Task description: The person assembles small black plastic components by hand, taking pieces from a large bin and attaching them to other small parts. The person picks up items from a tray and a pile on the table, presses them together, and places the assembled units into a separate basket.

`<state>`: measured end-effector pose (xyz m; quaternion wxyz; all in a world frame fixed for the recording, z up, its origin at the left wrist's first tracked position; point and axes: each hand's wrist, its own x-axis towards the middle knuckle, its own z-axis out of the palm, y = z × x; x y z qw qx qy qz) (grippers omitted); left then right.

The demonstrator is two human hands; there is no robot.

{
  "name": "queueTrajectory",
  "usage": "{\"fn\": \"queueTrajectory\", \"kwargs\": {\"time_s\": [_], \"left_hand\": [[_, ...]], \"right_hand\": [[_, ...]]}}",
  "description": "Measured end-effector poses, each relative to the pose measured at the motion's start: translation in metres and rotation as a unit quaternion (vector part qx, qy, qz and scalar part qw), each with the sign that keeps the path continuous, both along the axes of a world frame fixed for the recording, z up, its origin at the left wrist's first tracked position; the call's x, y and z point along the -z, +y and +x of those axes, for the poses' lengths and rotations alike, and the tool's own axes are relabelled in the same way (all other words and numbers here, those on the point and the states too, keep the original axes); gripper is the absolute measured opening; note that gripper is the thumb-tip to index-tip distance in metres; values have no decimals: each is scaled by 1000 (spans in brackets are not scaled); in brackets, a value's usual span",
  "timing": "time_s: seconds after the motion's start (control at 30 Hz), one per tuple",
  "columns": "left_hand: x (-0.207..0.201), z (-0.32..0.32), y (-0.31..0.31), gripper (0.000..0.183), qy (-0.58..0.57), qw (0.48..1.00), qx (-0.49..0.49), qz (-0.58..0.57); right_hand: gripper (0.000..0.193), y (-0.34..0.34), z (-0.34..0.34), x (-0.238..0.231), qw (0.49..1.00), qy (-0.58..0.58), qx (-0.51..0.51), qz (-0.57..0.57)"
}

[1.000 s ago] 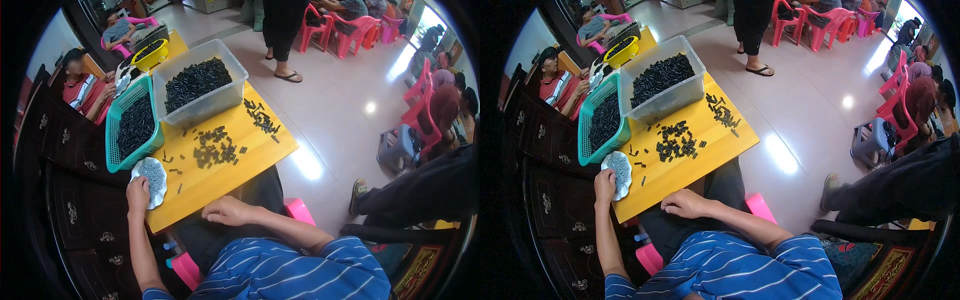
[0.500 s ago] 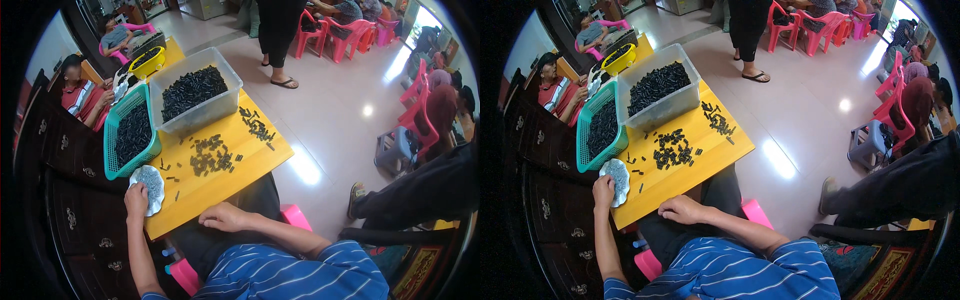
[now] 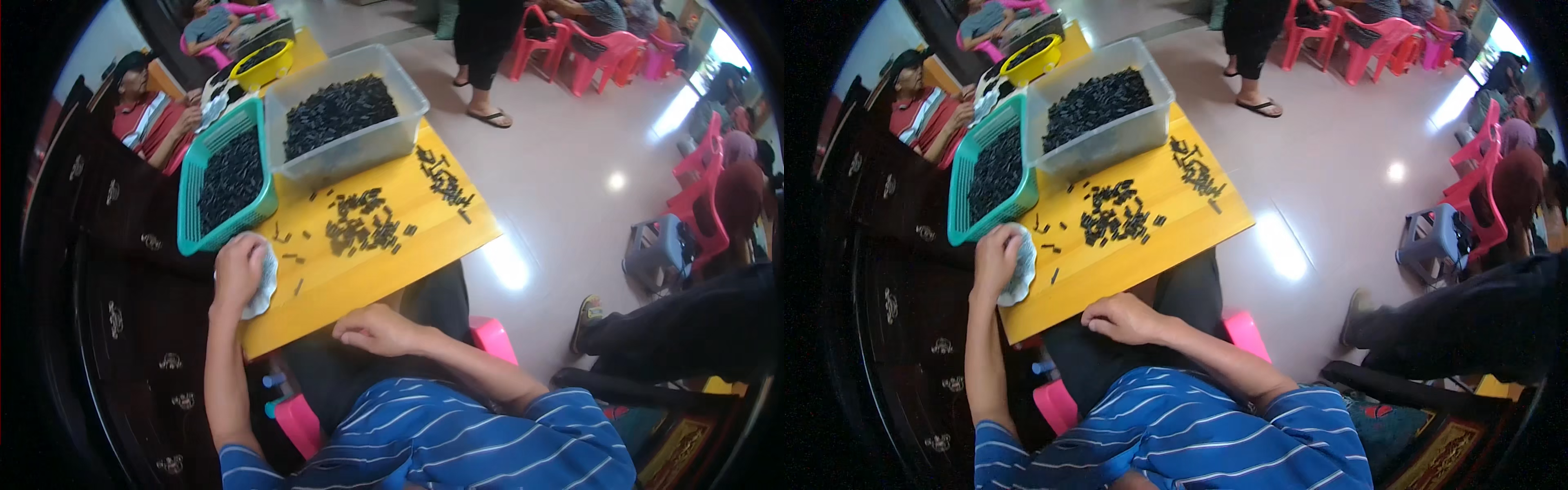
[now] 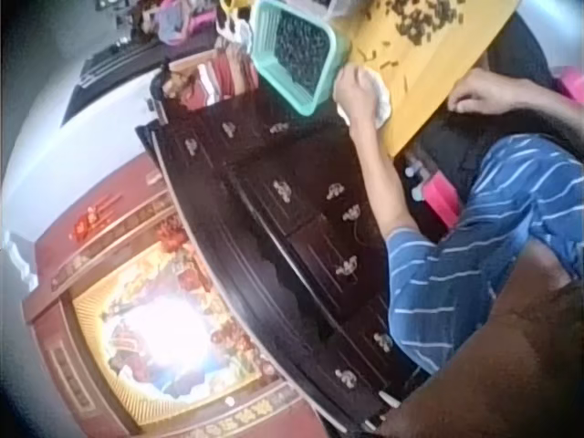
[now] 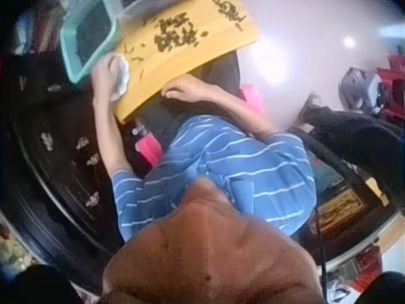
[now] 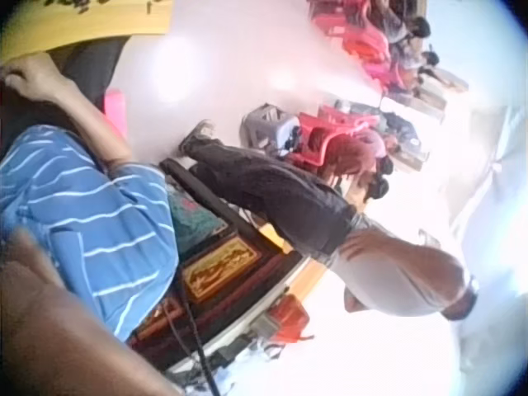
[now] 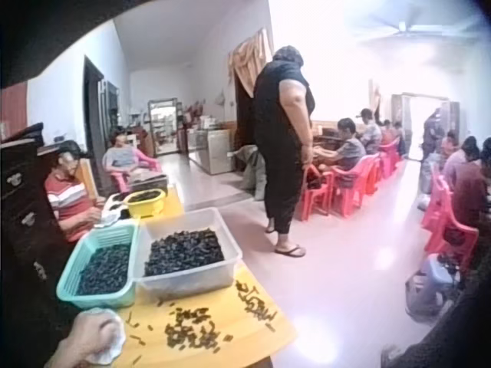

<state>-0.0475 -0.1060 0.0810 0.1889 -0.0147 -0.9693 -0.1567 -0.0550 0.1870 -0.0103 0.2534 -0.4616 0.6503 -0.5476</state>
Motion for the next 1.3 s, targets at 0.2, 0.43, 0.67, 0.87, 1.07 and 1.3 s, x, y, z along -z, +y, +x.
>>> {"fn": "queueTrajectory", "kwargs": {"time_s": [0.2,0.43,0.67,0.87,1.07,1.3], "left_hand": [[6,-64,59,9,-38,995,97,7],[45,-120,100,9,-74,981,173,-39],[66,-136,105,8,-109,969,195,-105],[65,-136,98,11,-70,972,210,-83],[54,-127,93,14,-12,983,176,49],[54,-118,101,14,-39,985,160,58]], "right_hand": [[20,0,-1,2,1000,9,0,13],[21,-1,-1,6,1000,6,4,10],[20,0,0,6,1000,26,11,4],[20,0,-2,3,999,33,15,13],[20,0,-3,2,1000,20,21,6],[21,-3,3,5,1000,-11,23,0]]}}
